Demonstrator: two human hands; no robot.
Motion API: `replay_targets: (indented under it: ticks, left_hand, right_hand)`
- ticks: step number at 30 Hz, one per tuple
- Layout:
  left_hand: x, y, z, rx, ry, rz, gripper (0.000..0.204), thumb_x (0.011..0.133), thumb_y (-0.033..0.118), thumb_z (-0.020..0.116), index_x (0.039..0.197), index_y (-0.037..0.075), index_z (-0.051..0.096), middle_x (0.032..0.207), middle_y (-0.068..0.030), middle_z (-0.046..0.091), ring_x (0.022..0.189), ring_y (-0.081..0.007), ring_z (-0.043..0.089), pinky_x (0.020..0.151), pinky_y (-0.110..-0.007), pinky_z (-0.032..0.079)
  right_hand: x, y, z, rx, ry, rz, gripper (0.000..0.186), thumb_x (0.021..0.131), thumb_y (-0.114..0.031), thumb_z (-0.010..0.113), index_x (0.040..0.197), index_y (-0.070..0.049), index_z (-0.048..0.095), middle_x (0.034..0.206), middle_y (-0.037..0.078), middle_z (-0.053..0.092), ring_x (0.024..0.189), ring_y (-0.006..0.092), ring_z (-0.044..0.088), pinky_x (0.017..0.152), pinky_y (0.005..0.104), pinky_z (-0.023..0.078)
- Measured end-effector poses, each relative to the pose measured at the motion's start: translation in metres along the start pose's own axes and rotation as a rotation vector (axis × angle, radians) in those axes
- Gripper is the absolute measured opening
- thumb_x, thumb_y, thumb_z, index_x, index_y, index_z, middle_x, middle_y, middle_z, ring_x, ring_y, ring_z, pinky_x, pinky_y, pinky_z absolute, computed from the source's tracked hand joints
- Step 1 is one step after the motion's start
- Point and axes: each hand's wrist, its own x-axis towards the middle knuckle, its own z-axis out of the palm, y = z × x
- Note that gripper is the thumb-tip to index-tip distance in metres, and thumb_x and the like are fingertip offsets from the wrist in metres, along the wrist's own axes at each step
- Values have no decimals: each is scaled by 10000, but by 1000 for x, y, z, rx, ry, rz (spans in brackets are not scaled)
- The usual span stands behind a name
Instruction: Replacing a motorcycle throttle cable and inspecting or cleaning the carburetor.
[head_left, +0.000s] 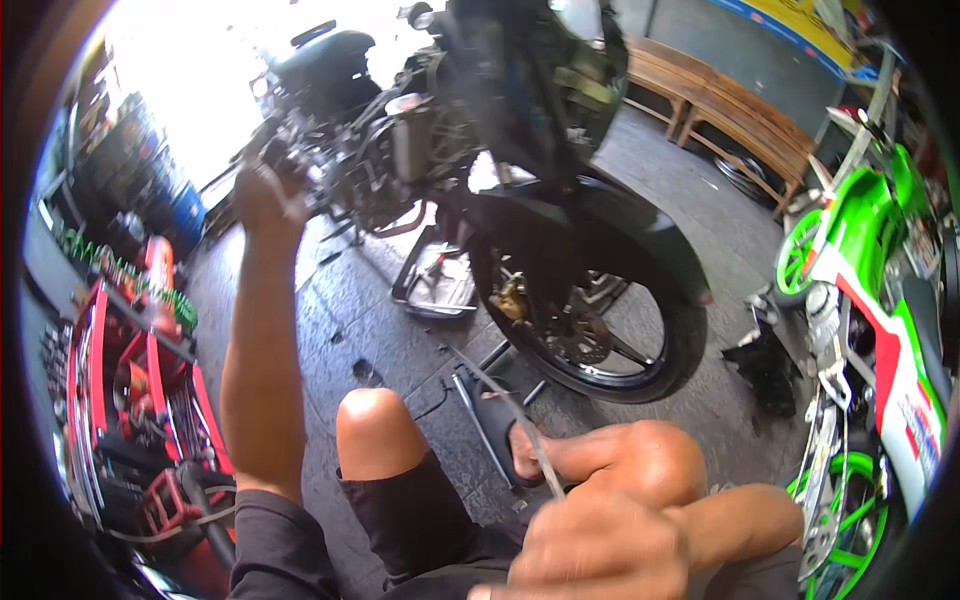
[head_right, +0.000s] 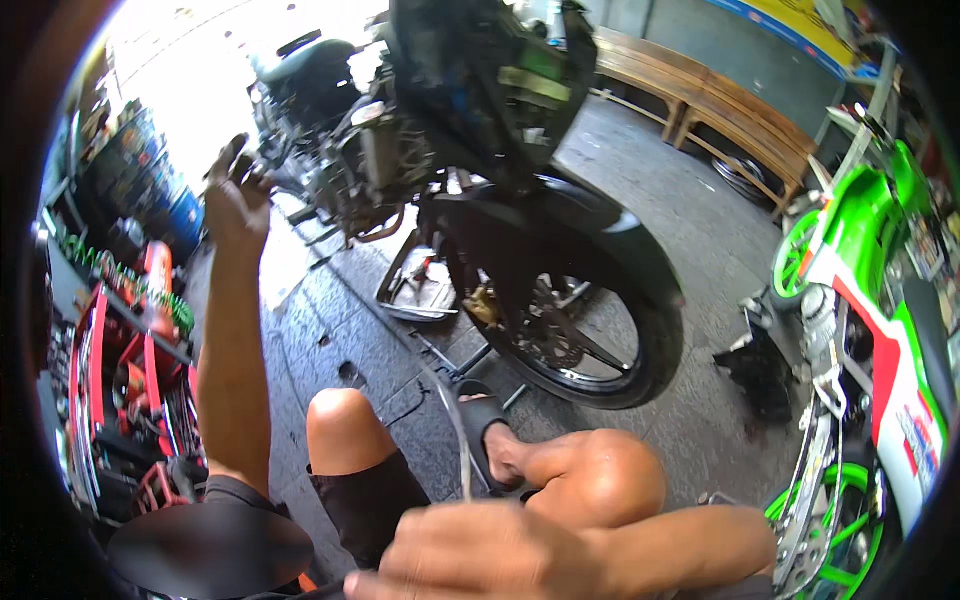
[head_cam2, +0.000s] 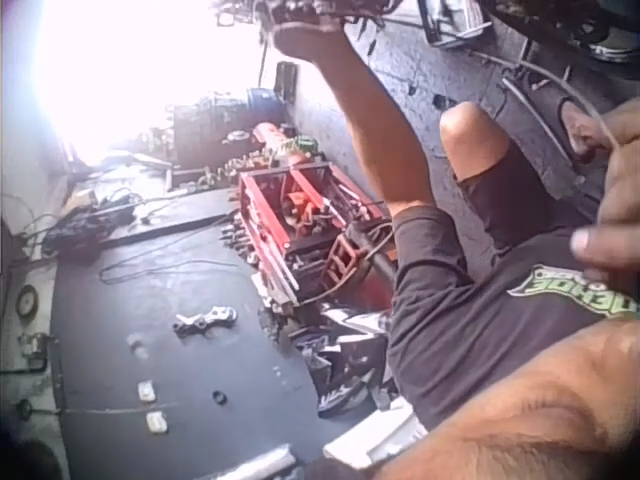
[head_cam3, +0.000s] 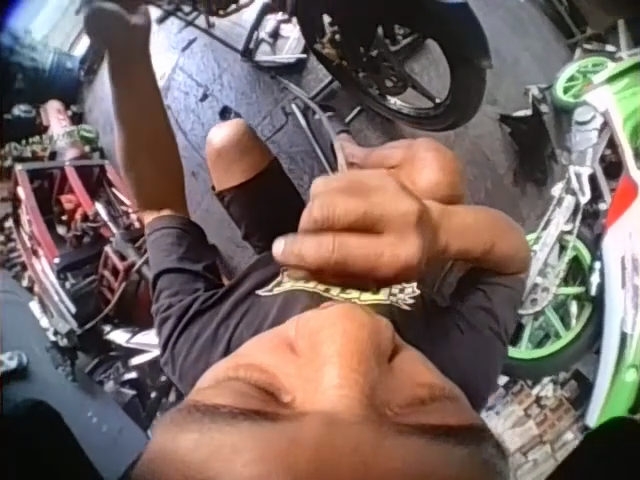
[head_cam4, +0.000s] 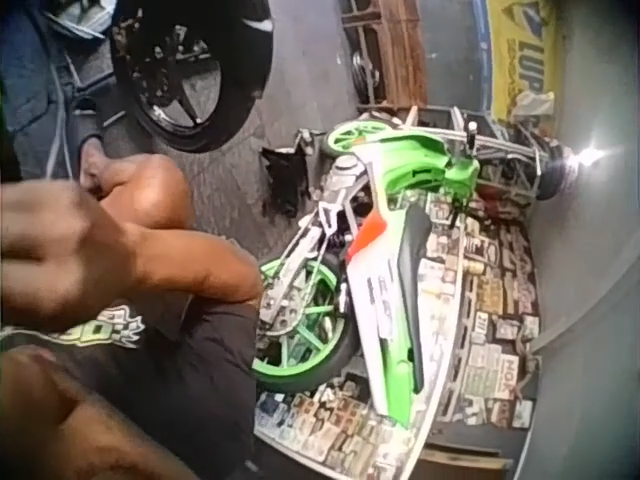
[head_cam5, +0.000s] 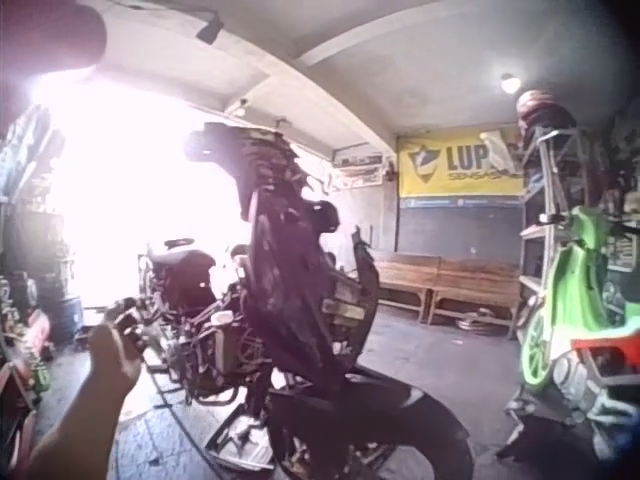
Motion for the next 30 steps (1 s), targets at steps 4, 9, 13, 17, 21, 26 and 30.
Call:
replay_targets:
  ticks: [4,9,13,17,21,26,30]
  left_hand:
    - [23,-8,-21,191,168,-6,304,1005,149,508,1271,4,534,762,-8,496,580,-86,415,479,-245,350]
    - [40,-17,-57,318,212,-77,355,1030,208,475,1346,49,455,825,-25,446,630,-167,477,538,-288,416]
    - [27,-34,-62,321,190,16,208,1062,223,438,1147,60,534,777,27,436,588,-57,350,500,-217,323]
    - [-2,-71,-53,352,163,59,269,1068,287,430,1169,60,535,734,34,350,537,-45,233,427,-203,227]
    - [-12,-107,-56,661,8,140,309,1048,277,481,1250,50,539,715,57,307,558,-17,246,464,-186,224]
    - [25,-133,-81,977,358,305,338,1028,311,511,1246,59,567,839,16,537,696,-76,493,587,-239,427]
    - [49,-144,-101,1112,298,315,330,1030,312,501,1225,57,576,842,2,562,706,-103,524,608,-266,452]
  right_hand:
    - [-47,28,-34,36,251,423,216,907,-135,681,1090,-22,681,956,153,650,827,276,655,687,355,541]
    - [-146,76,-91,-204,-89,859,336,909,-286,688,1107,-15,678,1092,195,654,966,305,670,835,372,540]
    - [-233,99,-157,126,234,1118,379,879,-353,718,1012,0,682,885,125,702,769,178,686,673,292,537]
    - [-301,212,-215,224,943,981,352,905,-347,704,756,-50,589,612,-13,556,514,48,509,475,204,397]
    - [-335,408,-215,35,864,1191,358,885,-365,713,851,-18,634,676,21,596,563,93,540,522,271,450]
    - [-345,584,-196,-287,627,1361,424,798,-277,744,1113,-7,657,959,155,721,936,297,693,861,397,532]
    - [-346,673,-193,-510,490,1280,570,787,-285,748,1251,-2,577,1116,204,643,1109,360,608,955,430,485]
